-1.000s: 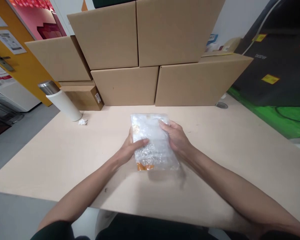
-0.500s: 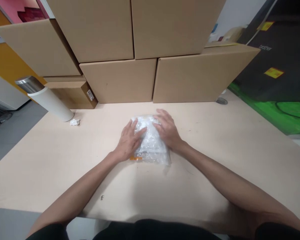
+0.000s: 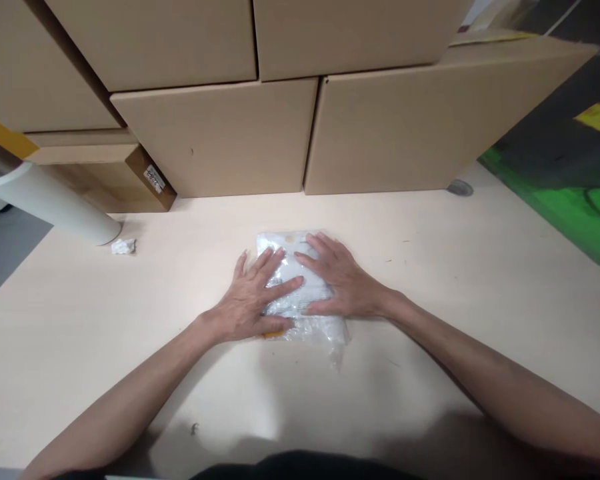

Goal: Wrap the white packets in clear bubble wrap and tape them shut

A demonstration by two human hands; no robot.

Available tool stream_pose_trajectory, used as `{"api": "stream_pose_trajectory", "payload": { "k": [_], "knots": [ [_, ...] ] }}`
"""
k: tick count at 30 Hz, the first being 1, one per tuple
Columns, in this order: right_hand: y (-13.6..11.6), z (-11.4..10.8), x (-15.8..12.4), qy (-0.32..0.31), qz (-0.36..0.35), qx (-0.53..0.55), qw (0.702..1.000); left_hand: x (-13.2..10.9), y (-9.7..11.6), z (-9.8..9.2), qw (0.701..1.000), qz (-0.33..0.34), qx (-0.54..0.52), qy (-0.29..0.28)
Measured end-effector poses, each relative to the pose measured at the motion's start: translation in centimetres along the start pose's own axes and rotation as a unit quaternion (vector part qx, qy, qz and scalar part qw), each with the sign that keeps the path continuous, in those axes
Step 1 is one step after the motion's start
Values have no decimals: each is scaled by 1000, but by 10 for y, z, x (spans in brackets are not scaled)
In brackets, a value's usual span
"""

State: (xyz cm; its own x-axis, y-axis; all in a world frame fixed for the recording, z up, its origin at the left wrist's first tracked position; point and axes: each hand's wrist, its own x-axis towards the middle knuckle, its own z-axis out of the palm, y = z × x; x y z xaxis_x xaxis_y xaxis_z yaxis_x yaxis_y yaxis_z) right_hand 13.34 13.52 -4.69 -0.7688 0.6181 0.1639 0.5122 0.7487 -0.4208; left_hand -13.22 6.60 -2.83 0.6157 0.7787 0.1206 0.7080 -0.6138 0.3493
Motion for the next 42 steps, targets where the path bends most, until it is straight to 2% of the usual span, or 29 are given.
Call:
{"api": "stream_pose_trajectory", "payload": {
  "k": [5,9,18,23,29,35,42],
  "knots": [
    [-3,-2,0,-17,11,1,1000,-1,-2,1,1000,4,-20,4],
    [-5,-6,-7,-50,22,3,999,-5,-4,-5,997,-19,-72,-22],
    [4,1,-15,-59,24,8,998,-3,-18,1,999,-19,-21,-17],
    [3,-6,-11,-97,52,16,994,0,-19,-8,997,-40,-53,-50],
    [0,-20,-13,-154,49,23,987,-1,-23,-19,991,-26,-91,-97],
    [-9,-21,-14,-141,87,22,986,-1,-28,-9,996,-22,-60,-68],
    [-11,-25,-29,-157,103,43,981,-3,-33,-3,997,-28,-51,-54]
  ]
}}
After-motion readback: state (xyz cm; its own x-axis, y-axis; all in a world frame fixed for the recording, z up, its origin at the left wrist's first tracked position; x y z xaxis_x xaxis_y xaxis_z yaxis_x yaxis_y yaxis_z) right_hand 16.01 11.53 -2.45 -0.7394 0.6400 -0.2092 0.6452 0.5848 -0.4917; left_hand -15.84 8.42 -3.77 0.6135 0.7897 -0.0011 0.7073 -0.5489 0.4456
